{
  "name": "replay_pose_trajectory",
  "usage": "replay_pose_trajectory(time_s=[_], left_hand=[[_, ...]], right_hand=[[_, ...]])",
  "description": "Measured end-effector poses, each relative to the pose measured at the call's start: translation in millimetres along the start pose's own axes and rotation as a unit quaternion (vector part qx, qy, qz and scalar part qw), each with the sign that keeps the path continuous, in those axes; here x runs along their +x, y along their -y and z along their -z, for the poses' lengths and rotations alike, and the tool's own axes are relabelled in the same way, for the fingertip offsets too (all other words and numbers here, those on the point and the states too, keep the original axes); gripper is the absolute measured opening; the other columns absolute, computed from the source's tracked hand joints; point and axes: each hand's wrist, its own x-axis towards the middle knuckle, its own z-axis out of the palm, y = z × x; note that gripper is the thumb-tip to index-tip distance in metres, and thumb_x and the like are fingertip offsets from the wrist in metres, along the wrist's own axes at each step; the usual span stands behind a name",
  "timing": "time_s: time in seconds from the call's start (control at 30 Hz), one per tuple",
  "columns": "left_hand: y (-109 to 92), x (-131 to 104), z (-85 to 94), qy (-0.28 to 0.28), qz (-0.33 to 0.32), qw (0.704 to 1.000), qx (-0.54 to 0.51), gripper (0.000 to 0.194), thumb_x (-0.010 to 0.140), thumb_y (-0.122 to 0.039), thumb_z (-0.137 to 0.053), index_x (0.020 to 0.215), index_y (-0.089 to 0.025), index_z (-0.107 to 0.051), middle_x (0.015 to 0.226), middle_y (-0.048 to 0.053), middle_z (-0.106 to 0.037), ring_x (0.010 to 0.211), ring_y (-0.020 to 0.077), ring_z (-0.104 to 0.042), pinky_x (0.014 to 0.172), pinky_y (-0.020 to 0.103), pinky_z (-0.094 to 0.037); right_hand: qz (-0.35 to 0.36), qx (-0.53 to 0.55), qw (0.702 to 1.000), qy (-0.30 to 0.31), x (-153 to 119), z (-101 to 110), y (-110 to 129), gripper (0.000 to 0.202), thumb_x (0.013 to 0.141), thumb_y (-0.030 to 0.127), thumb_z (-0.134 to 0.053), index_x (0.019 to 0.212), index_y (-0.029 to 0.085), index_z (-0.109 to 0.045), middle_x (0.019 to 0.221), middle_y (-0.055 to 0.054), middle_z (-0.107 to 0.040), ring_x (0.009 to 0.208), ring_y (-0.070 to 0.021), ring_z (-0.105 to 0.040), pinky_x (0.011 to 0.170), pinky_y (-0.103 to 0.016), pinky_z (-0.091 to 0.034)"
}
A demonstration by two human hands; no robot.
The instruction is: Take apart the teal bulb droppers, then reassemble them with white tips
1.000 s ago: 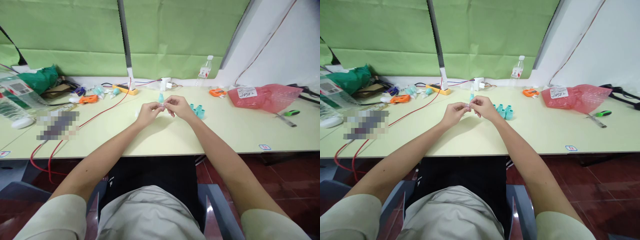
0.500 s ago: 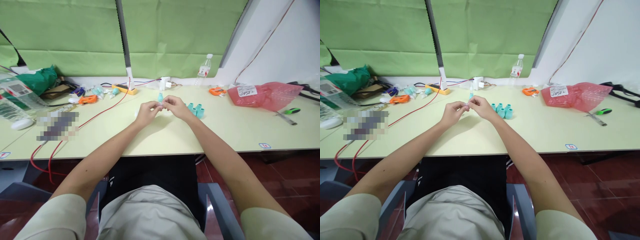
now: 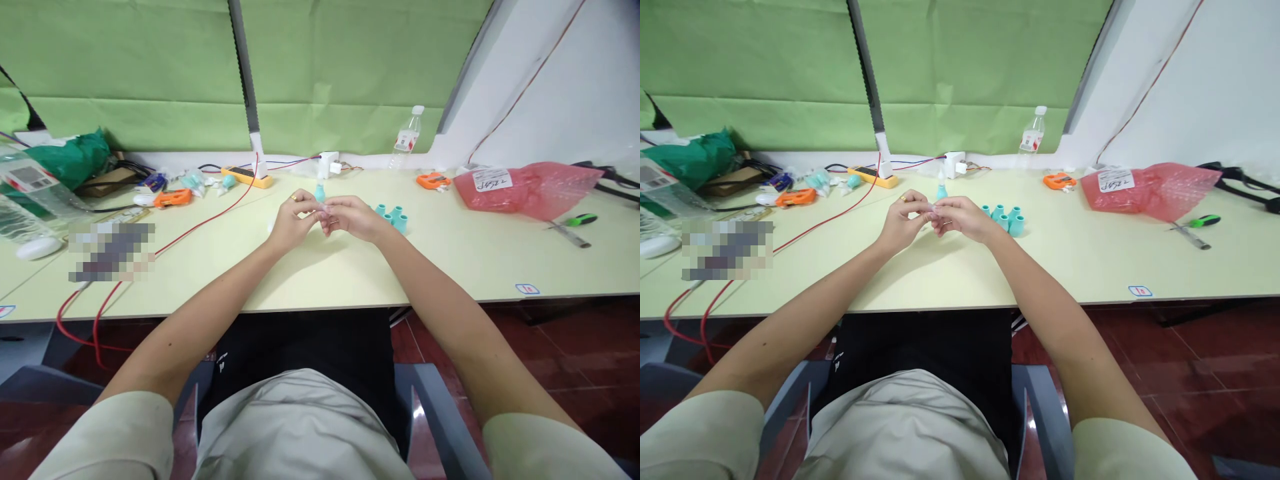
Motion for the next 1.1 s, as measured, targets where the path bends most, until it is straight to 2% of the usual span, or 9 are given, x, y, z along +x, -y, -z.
replay_pose_trajectory(time_s=[0.2,0.37,0.5,0.57,0.77,0.97,1.1], left_hand=[[2,-1,-1.2,0.001,-0.008,1.000,-0.010,0.009,0.091,-0.036,-0.079,0.092,-0.027,-0.083,0.096,0.004,-0.065,0.092,0.0184,-0.063,0.080,0.035,-0.053],[-2,0,-2.0,0.002,0.003,1.000,-0.019,0.012,0.089,-0.038,-0.081,0.090,-0.026,-0.083,0.096,0.004,-0.066,0.092,0.0181,-0.063,0.081,0.035,-0.053],[-6,0,-3.0,0.013,0.015,1.000,-0.015,0.013,0.090,-0.037,-0.080,0.088,-0.025,-0.082,0.098,0.004,-0.066,0.093,0.0179,-0.063,0.087,0.036,-0.054],[-9,0,-3.8,0.016,0.023,1.000,-0.014,0.012,0.089,-0.036,-0.079,0.086,-0.024,-0.081,0.098,0.004,-0.067,0.095,0.0187,-0.064,0.090,0.037,-0.053],[-18,1,-5.3,0.013,0.060,0.998,-0.021,0.017,0.089,-0.036,-0.078,0.081,-0.022,-0.077,0.101,0.005,-0.069,0.100,0.0204,-0.065,0.095,0.040,-0.053],[-14,1,-3.8,0.007,0.033,0.999,-0.013,0.010,0.088,-0.032,-0.079,0.084,-0.023,-0.079,0.101,0.005,-0.068,0.098,0.0206,-0.065,0.094,0.041,-0.053],[-12,1,-4.1,0.004,0.007,1.000,-0.006,0.010,0.090,-0.033,-0.079,0.086,-0.024,-0.079,0.101,0.006,-0.067,0.100,0.0213,-0.064,0.095,0.042,-0.053]], right_hand=[[0.041,-0.038,0.997,-0.046,2,-6,-4,0.027,0.086,0.041,-0.079,0.079,0.017,-0.068,0.064,0.001,-0.057,0.060,-0.0138,-0.056,0.056,-0.028,-0.055],[0.006,0.012,1.000,-0.017,0,-2,1,0.030,0.087,0.045,-0.076,0.086,0.016,-0.068,0.074,-0.003,-0.062,0.066,-0.0172,-0.060,0.052,-0.030,-0.057],[-0.033,0.046,0.998,0.016,-2,-2,4,0.032,0.089,0.047,-0.074,0.085,0.016,-0.065,0.070,-0.003,-0.060,0.061,-0.0166,-0.057,0.052,-0.031,-0.056],[-0.041,0.055,0.997,0.020,-3,-5,5,0.030,0.089,0.043,-0.075,0.083,0.016,-0.063,0.066,-0.001,-0.054,0.058,-0.0153,-0.052,0.050,-0.030,-0.053],[-0.060,0.099,0.993,-0.018,-3,-15,4,0.028,0.087,0.039,-0.075,0.082,0.021,-0.054,0.063,0.006,-0.035,0.052,-0.0105,-0.031,0.045,-0.024,-0.042],[-0.113,0.138,0.984,0.019,0,-10,5,0.023,0.087,0.043,-0.058,0.083,0.022,-0.052,0.067,0.002,-0.043,0.055,-0.0147,-0.040,0.046,-0.027,-0.047],[-0.090,0.118,0.989,0.011,-1,-11,6,0.018,0.086,0.038,-0.061,0.082,0.022,-0.052,0.067,0.003,-0.040,0.054,-0.0135,-0.036,0.045,-0.026,-0.045]])
